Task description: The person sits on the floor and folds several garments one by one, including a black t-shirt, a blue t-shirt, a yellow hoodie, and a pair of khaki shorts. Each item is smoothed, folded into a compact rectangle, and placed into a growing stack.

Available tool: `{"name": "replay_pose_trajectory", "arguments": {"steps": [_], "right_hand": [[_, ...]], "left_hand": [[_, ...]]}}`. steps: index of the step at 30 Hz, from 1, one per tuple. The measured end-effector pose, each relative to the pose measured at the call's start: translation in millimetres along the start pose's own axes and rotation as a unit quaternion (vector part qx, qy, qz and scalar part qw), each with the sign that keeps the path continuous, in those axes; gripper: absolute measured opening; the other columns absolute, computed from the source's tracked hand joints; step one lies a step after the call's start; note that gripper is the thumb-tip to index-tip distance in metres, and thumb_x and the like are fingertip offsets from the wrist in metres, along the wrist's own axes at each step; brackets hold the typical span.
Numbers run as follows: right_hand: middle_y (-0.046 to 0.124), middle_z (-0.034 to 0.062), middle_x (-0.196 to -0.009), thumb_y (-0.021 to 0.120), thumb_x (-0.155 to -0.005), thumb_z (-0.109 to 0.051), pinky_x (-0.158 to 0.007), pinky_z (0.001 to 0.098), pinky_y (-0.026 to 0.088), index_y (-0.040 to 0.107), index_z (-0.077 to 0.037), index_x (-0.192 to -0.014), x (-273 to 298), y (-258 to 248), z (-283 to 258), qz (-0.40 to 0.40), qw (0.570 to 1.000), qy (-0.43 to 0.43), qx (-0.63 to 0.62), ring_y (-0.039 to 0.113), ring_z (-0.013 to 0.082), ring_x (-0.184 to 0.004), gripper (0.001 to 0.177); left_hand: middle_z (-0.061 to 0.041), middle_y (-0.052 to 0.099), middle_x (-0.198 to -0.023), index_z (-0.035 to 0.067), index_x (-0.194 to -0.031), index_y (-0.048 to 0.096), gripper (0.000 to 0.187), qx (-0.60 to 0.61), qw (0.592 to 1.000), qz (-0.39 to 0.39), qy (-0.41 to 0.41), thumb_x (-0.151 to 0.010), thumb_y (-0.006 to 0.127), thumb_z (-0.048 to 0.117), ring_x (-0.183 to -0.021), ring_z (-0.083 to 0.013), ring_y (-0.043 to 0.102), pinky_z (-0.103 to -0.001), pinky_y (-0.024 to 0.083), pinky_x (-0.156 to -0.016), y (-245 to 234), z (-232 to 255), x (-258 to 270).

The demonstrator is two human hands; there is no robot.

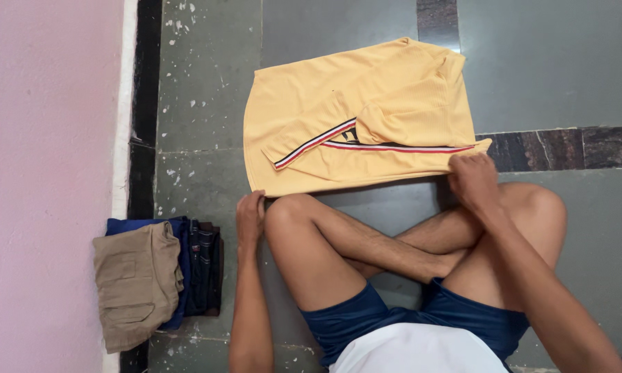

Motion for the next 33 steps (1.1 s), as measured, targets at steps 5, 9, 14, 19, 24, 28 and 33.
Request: {"name": "replay_pose_trajectory", "arguments": {"steps": [5, 9, 14, 19, 24, 28, 33], "right_hand": [[0.074, 0.0163, -0.102, 0.070, -0.081, -0.013, -0.094, 0.0479, 0.054, 0.074, -0.007, -0.106, 5, -36, 27, -0.092, 0.992, 0.015, -0.087, 0.069, 0.0355, -0.099, 0.026], [0.074, 0.0202, -0.112, 0.068, -0.088, -0.016, -0.091, 0.0488, 0.055, 0.073, -0.004, -0.119, -11, -42, 64, -0.194, 0.954, 0.114, -0.198, 0.071, 0.0382, -0.101, 0.033], [0.069, 0.0225, -0.128, 0.065, -0.091, -0.013, -0.106, 0.0507, 0.047, 0.067, -0.003, -0.129, -68, -19, 92, -0.059, 0.973, 0.074, -0.210, 0.061, 0.0434, -0.120, 0.039], [0.054, 0.0255, -0.146, 0.062, -0.091, -0.010, -0.120, 0.0547, 0.037, 0.055, 0.002, -0.140, -72, 28, 21, 0.123, 0.973, 0.034, -0.193, 0.048, 0.0453, -0.137, 0.051], [0.030, 0.0230, -0.165, 0.051, -0.103, -0.034, -0.124, 0.0580, 0.016, 0.036, -0.003, -0.154, -45, 87, -90, -0.097, 0.982, -0.025, -0.160, 0.024, 0.0402, -0.154, 0.061], [0.020, 0.0118, -0.171, 0.041, -0.103, -0.050, -0.126, 0.0546, 0.008, 0.021, -0.009, -0.162, -50, 100, -118, -0.114, 0.986, 0.024, -0.120, 0.014, 0.0287, -0.158, 0.075], [0.013, 0.0163, -0.173, 0.039, -0.104, -0.056, -0.127, 0.0541, 0.003, 0.016, -0.001, -0.165, -58, 92, -44, -0.046, 0.980, 0.178, -0.071, 0.008, 0.0293, -0.161, 0.085]], "left_hand": [[-0.018, 0.071, -0.101, 0.005, -0.107, 0.067, 0.012, 0.052, 0.999, 0.008, -0.004, -0.097, 0.061, 0.009, -0.097, -0.0425, 0.065, -0.048, 0.049, -0.086, -35, 13, -17], [-0.018, 0.071, -0.102, 0.004, -0.106, 0.066, 0.012, 0.042, 0.998, -0.032, 0.014, -0.098, 0.060, 0.009, -0.099, -0.0421, 0.065, -0.048, 0.049, -0.086, -49, 11, -47], [-0.014, 0.066, -0.125, 0.008, -0.123, 0.064, 0.027, -0.096, 0.995, -0.016, -0.019, -0.097, 0.065, 0.016, -0.120, -0.0355, 0.059, -0.050, 0.044, -0.102, -1, 13, -125], [-0.013, 0.022, -0.165, 0.020, -0.157, 0.036, 0.075, -0.163, 0.961, -0.219, -0.034, -0.093, 0.065, 0.048, -0.151, -0.0359, 0.022, -0.058, 0.026, -0.119, 82, 35, -149], [-0.008, -0.008, -0.173, 0.022, -0.165, 0.009, 0.093, -0.117, 0.901, -0.415, -0.047, -0.093, 0.052, 0.064, -0.159, -0.0300, -0.005, -0.060, 0.009, -0.124, 118, -9, -131], [-0.012, -0.011, -0.173, 0.015, -0.165, -0.004, 0.105, -0.061, 0.927, -0.371, -0.018, -0.094, 0.053, 0.068, -0.160, -0.0295, -0.012, -0.057, 0.000, -0.125, 117, -56, -106], [-0.013, -0.008, -0.174, 0.011, -0.165, -0.005, 0.109, -0.075, 0.944, -0.319, -0.031, -0.092, 0.053, 0.069, -0.161, -0.0292, -0.010, -0.056, 0.001, -0.126, 124, -77, -89]]}}
Point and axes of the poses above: each hand's wrist, its own x-axis away from the middle knuckle, its own y-axis out of the palm, z = x × y, the point moved 3 cm from there along -x, towards the middle knuckle
